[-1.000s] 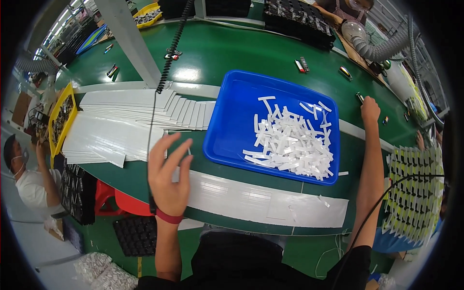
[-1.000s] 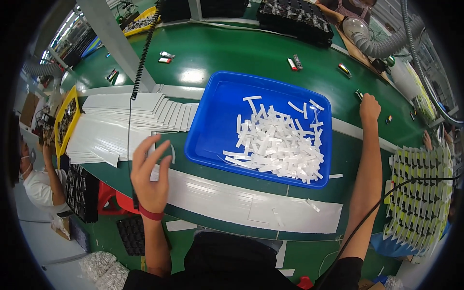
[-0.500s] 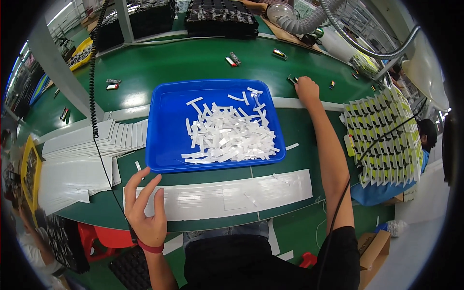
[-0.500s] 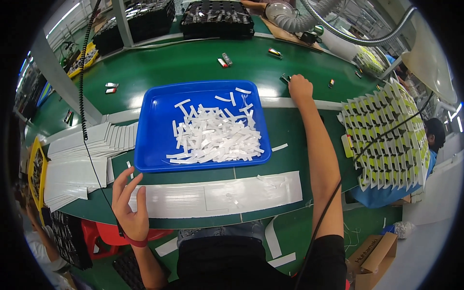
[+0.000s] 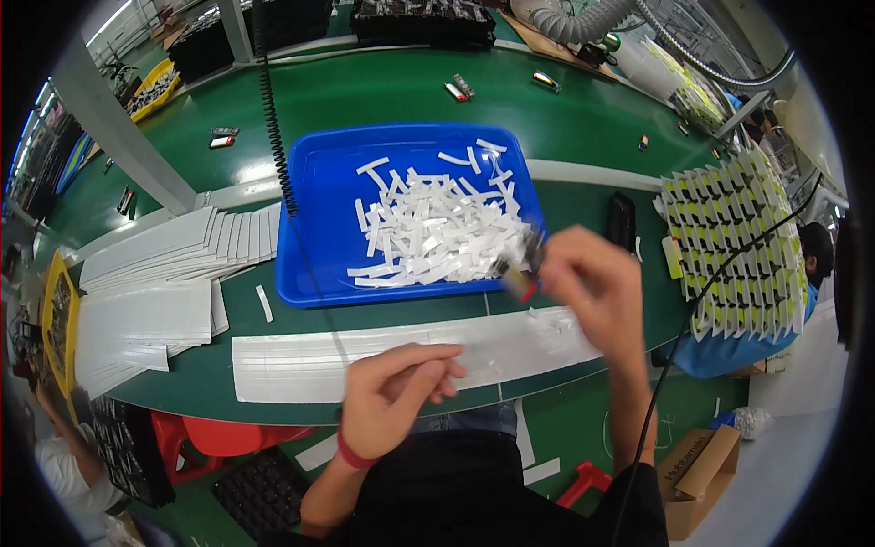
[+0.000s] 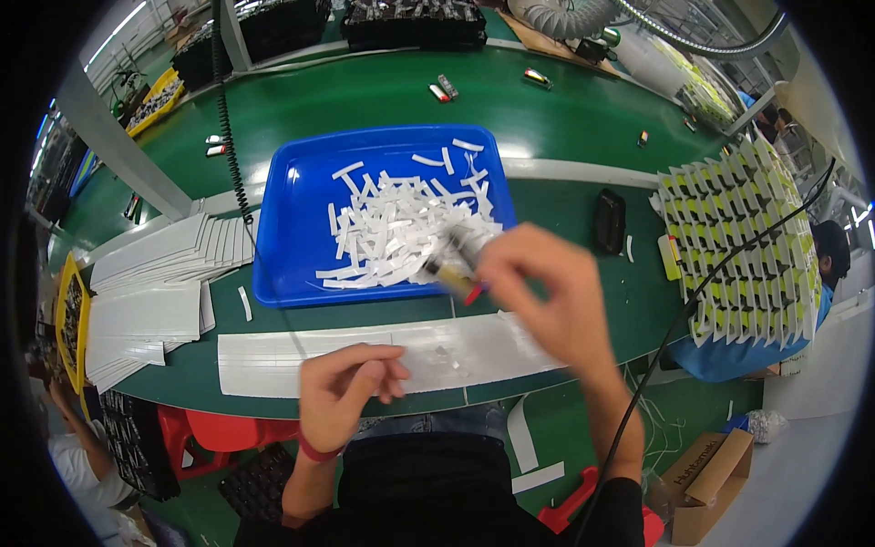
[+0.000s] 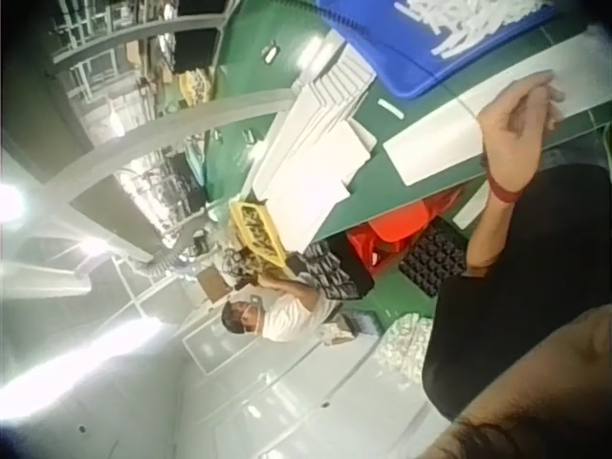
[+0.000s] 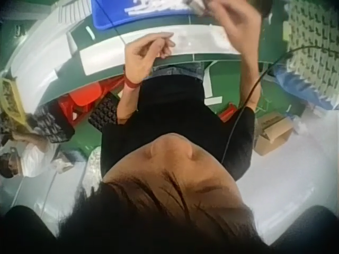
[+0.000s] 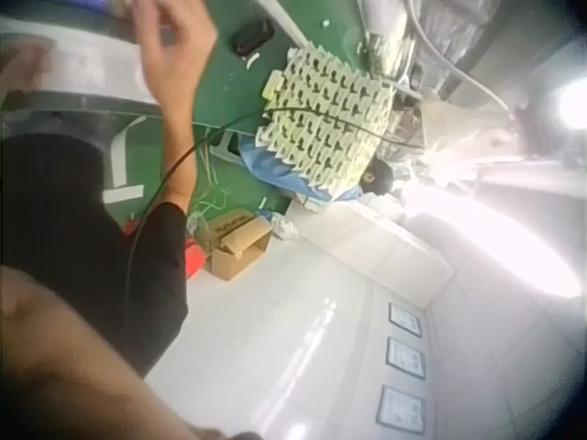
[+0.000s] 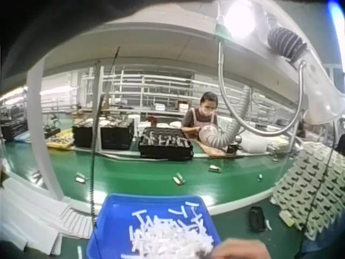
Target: The person assembles small electronic components by hand, placing batteries and pins into black plastic housings.
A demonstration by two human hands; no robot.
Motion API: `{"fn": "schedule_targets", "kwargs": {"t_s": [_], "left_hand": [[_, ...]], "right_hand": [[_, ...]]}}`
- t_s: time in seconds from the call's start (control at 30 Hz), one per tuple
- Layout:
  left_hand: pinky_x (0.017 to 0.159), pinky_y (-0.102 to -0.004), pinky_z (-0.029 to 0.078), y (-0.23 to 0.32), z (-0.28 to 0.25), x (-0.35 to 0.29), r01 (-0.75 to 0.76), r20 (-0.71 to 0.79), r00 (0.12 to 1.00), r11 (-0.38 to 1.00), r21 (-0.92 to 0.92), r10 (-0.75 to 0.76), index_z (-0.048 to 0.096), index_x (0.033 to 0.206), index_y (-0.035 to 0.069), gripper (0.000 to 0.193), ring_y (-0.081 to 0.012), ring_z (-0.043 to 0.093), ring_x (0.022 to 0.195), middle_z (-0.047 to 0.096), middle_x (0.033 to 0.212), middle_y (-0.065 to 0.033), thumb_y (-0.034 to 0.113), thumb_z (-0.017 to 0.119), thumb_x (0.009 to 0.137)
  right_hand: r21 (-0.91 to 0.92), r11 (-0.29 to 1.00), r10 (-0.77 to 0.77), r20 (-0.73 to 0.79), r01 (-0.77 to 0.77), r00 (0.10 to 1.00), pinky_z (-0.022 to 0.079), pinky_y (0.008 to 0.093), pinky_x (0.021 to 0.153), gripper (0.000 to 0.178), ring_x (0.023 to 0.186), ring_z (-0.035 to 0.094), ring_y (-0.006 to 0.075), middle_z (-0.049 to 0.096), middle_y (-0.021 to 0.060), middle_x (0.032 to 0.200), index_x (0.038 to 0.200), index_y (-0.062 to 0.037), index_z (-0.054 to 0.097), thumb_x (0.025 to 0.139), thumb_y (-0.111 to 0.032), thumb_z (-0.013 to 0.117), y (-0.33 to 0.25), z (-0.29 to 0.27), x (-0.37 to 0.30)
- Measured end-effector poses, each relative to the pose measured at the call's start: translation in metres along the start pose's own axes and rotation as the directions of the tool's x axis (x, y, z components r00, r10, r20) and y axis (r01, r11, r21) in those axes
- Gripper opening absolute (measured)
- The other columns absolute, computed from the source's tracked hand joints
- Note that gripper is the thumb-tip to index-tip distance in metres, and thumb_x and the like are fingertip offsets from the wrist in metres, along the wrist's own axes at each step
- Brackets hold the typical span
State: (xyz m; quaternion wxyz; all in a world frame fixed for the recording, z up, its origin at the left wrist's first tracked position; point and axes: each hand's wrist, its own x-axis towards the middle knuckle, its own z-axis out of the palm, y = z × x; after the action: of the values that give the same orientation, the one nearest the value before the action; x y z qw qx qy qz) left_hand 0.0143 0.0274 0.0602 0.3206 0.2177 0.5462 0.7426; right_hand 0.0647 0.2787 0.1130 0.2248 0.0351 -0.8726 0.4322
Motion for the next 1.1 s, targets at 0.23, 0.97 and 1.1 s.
{"fn": "schedule_targets", "kwargs": {"t_s": [0.23, 0.97, 1.1], "left_hand": [[0.078, -0.0320, 0.058, -0.023, -0.004, 0.002, 0.234, 0.204, 0.966, 0.881, -0.412, -0.161, 0.055, 0.123, -0.012, 0.033, -0.0247, 0.069, 0.092, 0.066, 0.107, -0.0203, 0.010, 0.042, 0.103], [0.091, -0.0324, 0.054, -0.009, 0.001, 0.000, 0.074, 0.047, 0.996, 0.996, -0.046, -0.071, 0.042, 0.140, -0.006, 0.057, -0.0196, 0.063, 0.101, 0.063, 0.111, -0.0158, -0.011, 0.060, 0.086], [0.090, -0.0343, 0.054, -0.016, -0.009, 0.003, 0.111, 0.136, 0.987, 0.979, -0.174, -0.088, 0.037, 0.143, -0.006, 0.057, -0.0207, 0.063, 0.098, 0.062, 0.110, -0.0165, -0.008, 0.055, 0.088]], "right_hand": [[-0.498, 0.756, -0.464, 0.051, 0.425, 0.884, 0.049, 0.0290, 0.063, 0.039, 0.078, 0.059, 0.0187, 0.064, 0.0024, 0.093, 0.097, -0.0104, 0.076, 0.058, -0.005, 0.074, -0.026, 0.061, -0.055], [0.413, 0.761, 0.574, -0.072, -0.500, 0.815, 0.048, 0.0212, 0.069, 0.030, 0.072, 0.060, 0.0082, 0.069, 0.0063, 0.083, 0.109, 0.0032, 0.060, 0.081, 0.006, 0.070, -0.039, 0.083, -0.079], [0.382, 0.814, 0.489, -0.043, -0.438, 0.871, 0.048, 0.0224, 0.070, 0.031, 0.074, 0.062, 0.0087, 0.069, 0.0075, 0.082, 0.110, 0.0019, 0.060, 0.081, 0.007, 0.070, -0.029, 0.077, -0.075]]}}
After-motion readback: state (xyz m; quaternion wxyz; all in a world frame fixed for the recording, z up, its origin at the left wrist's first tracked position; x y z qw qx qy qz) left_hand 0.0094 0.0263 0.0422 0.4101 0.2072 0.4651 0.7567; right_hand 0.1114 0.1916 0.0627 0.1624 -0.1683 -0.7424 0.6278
